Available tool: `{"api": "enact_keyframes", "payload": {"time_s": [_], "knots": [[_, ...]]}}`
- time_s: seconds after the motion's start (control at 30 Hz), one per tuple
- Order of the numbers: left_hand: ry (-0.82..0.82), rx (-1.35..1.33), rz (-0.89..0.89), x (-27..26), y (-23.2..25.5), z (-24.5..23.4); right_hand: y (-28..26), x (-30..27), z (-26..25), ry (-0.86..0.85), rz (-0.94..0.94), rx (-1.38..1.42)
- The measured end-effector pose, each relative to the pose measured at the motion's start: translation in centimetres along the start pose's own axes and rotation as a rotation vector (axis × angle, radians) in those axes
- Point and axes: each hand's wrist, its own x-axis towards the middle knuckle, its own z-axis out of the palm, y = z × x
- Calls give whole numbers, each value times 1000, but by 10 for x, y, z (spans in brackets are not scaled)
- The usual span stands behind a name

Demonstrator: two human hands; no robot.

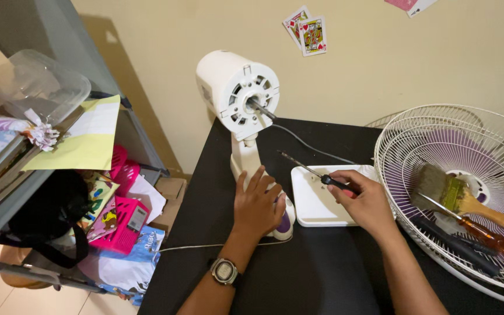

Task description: The person uses a screwdriver to remove screws from the rear housing of a white electric fan. They place the screws into a white tray and then separate the fan head from the stand, leaving the components on the table.

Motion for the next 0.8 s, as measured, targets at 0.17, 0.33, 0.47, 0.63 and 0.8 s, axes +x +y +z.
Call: {"api": "enact_keyframes", "payload": {"time_s": [0.17,0.33,0.47,0.63,0.8], "knots": [[-30,24,-45,-5,7,2,2,-2,0,-15,-2,-38],[-52,-2,-35,-3,1,-4,3,0,3,-16,-5,-64],[-65,-58,-43,-2,-7,-12,0,-1,8,-17,-16,-29],[-54,-90,-11,1,-14,-20,-8,-3,8,-5,10,-77],[-83,-185,4,4,-18,-30,-18,-5,5,15,-42,-90]]}}
